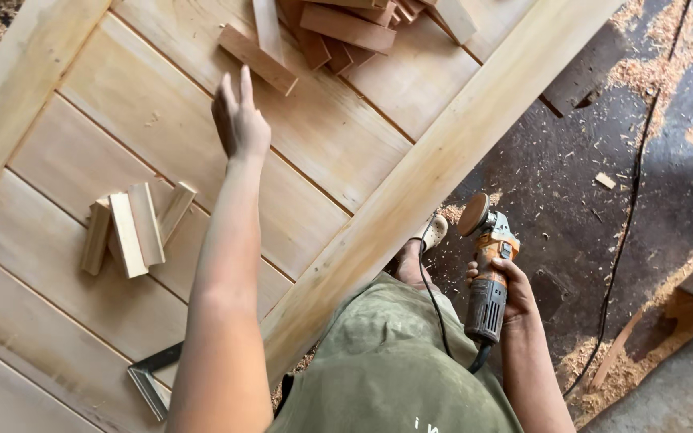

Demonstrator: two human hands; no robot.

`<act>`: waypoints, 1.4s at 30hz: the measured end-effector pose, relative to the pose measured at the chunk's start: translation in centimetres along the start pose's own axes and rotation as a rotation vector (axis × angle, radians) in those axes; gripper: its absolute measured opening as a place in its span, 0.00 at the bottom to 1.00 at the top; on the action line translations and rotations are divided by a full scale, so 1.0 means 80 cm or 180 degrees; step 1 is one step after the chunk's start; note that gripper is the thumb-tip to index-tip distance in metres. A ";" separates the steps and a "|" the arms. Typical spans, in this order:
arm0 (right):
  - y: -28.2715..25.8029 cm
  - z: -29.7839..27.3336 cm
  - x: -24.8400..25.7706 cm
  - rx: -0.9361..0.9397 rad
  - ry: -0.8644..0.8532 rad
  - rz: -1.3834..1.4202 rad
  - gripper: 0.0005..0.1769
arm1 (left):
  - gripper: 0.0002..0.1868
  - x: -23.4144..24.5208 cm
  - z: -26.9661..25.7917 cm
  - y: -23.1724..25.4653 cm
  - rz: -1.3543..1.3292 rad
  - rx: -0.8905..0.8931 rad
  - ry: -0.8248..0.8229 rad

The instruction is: The person uses a handheld power sander to smooth the edges and surfaces of small rectangular wood blocks, picking them up one by one and pressing them against the spinning sanding disc before placing them back on the floor.

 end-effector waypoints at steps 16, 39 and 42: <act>0.008 -0.018 0.048 0.0176 0.0061 0.0372 0.26 | 0.15 -0.041 -0.017 0.261 -0.2122 -0.1215 -0.1721; 0.025 0.028 -0.015 -0.0099 -0.0172 0.0255 0.25 | 0.35 -0.154 -0.137 0.422 -0.0144 -0.1639 -0.1026; 0.023 0.024 -0.026 -0.0142 -0.0083 0.0205 0.26 | 0.37 -0.173 -0.144 0.426 0.0085 -0.1485 -0.1514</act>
Point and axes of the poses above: each hand's wrist, its own z-axis towards the middle knuckle, its own x-axis out of the back of the hand, y = z × x, the point moved 9 cm from there along z, towards the middle knuckle, and after that the axes turned 3 degrees about x, right-handed, at the moved point
